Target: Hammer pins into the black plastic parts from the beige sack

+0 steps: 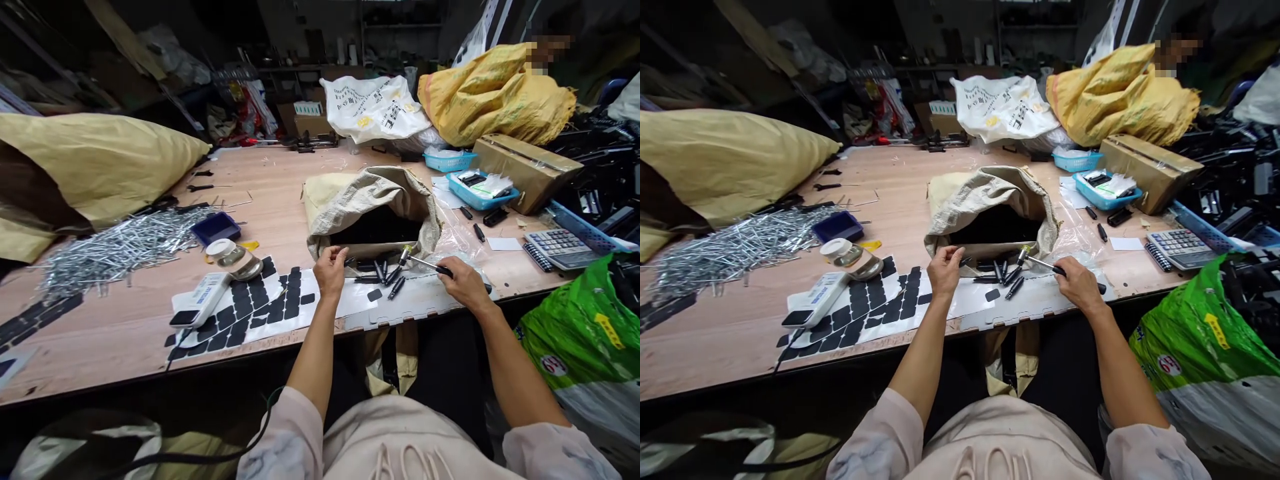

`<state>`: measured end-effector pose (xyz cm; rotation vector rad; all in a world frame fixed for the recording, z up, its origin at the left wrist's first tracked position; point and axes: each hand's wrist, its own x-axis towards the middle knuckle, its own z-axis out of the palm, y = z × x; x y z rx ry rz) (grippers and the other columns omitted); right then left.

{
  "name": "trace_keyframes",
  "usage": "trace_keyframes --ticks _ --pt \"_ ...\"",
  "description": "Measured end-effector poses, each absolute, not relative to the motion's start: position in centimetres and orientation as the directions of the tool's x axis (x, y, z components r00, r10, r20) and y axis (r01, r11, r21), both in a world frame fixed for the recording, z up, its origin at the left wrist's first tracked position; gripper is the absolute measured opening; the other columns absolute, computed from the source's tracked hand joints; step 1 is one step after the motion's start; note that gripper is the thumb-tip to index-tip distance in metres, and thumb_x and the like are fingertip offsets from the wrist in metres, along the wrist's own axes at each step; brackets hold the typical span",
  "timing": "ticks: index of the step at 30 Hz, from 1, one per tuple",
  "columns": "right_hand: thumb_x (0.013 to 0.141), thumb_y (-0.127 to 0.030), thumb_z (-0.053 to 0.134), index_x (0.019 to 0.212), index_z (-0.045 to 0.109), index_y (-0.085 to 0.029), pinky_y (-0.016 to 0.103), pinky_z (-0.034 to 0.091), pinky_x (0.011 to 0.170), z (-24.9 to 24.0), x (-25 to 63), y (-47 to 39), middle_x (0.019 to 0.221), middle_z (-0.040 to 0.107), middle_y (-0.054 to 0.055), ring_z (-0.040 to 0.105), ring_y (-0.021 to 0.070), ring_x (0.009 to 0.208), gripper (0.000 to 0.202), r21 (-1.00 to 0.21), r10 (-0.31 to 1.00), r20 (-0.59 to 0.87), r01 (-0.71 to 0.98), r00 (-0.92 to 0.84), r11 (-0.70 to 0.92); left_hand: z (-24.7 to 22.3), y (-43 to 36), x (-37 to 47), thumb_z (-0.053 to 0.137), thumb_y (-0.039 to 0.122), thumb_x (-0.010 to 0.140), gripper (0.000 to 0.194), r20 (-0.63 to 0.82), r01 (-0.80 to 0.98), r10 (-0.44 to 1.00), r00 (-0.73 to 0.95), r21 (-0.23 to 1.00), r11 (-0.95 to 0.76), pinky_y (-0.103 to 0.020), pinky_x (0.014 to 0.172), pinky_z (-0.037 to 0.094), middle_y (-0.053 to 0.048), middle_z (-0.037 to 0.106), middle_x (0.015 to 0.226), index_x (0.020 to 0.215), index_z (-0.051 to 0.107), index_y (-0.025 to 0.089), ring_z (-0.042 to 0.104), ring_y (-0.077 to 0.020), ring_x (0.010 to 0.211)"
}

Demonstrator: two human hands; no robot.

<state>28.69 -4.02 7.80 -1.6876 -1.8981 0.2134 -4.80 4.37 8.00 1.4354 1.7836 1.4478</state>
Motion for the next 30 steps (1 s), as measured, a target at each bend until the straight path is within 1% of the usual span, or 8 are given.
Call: trace_keyframes --ticks 4,11,14,17,20,24,27,30 --pt "0.089 -0.030 0.061 0.109 0.072 -0.024 0.041 0.054 0.097 6.7 32.5 -5.6 0.111 0.073 0.008 0.069 0.0265 0.106 0.023 -0.594 0.884 0.467 0.751 0.029 0.289 6.3 1.0 -5.3 0.056 0.042 0.099 0.027 0.387 0.628 0.899 -0.207 0.757 -0.181 -0.031 0.084 0.049 -0.006 0.071 0.095 0.098 0.075 0.022 0.064 -0.0196 0.088" --pt "0.083 -0.026 0.059 0.110 0.078 -0.021 0.048 0.054 0.093 4.1 35.1 -3.5 0.112 0.073 0.015 0.067 0.0318 0.102 0.034 -0.475 0.839 0.327 0.843 0.435 -0.252 3.1 -2.2 -6.4 0.069 0.036 0.091 0.030 0.193 0.863 0.965 -0.179 0.502 0.059 -0.049 0.097 0.044 -0.015 0.062 0.124 0.118 0.076 0.026 0.053 -0.0360 0.116" --pt "0.082 -0.023 0.058 0.110 0.078 -0.018 0.053 0.052 0.091 4.7 34.2 -1.8 0.112 0.071 0.019 0.064 0.0368 0.105 0.035 -0.387 0.855 0.277 0.865 0.439 -0.319 2.9 -2.0 -6.3 0.068 0.039 0.091 0.028 0.245 0.820 0.939 -0.241 0.568 0.063 -0.051 0.099 0.043 -0.015 0.061 0.122 0.114 0.074 0.024 0.053 -0.0373 0.117" --pt "0.083 -0.023 0.058 0.117 0.076 -0.019 0.063 0.048 0.095 6.5 31.9 -0.9 0.119 0.068 0.020 0.056 0.0427 0.118 0.039 -0.385 0.802 0.444 0.893 0.400 -0.232 3.9 -0.8 -6.6 0.069 0.038 0.090 0.026 0.353 0.740 0.844 -0.404 0.669 0.074 -0.051 0.103 0.043 -0.013 0.062 0.116 0.110 0.067 0.022 0.055 -0.0348 0.115" --pt "0.091 -0.024 0.052 0.132 0.070 -0.020 0.057 0.051 0.099 9.4 27.9 -0.2 0.128 0.063 0.019 0.057 0.0382 0.120 0.045 -0.419 0.747 0.607 0.908 0.270 0.013 5.8 2.0 -6.9 0.072 0.037 0.086 0.045 0.402 0.627 0.727 -0.556 0.777 0.050 -0.047 0.108 0.044 -0.015 0.060 0.124 0.125 0.057 0.020 0.055 -0.0318 0.120" --pt "0.094 -0.021 0.050 0.148 0.059 -0.027 0.050 0.049 0.106 13.6 21.9 2.9 0.145 0.055 0.014 0.057 0.0334 0.125 0.056 -0.293 0.804 0.581 0.889 -0.128 0.353 8.8 7.4 -6.3 0.082 0.040 0.078 0.075 0.357 0.515 0.721 -0.594 0.857 0.001 -0.045 0.113 0.041 -0.019 0.056 0.141 0.142 0.048 0.020 0.051 -0.0328 0.133" --pt "0.090 -0.024 0.059 0.160 0.044 -0.028 0.059 0.037 0.115 15.6 19.6 7.7 0.164 0.036 0.012 0.037 0.0411 0.146 0.071 -0.132 0.804 0.552 0.929 -0.221 0.346 10.0 11.0 -6.0 0.081 0.042 0.080 0.055 0.287 0.438 0.791 -0.540 0.898 -0.027 -0.039 0.104 0.046 -0.012 0.067 0.126 0.127 0.060 0.022 0.061 -0.0282 0.119" --pt "0.089 -0.031 0.064 0.163 0.038 -0.026 0.063 0.030 0.113 15.8 19.6 13.6 0.169 0.031 0.013 0.021 0.0470 0.153 0.079 -0.077 0.820 0.545 0.964 -0.174 0.255 9.7 13.5 -6.9 0.072 0.049 0.087 0.030 0.212 0.324 0.847 -0.487 0.945 -0.050 -0.026 0.076 0.048 -0.001 0.065 0.081 0.089 0.064 0.020 0.061 -0.0172 0.081"
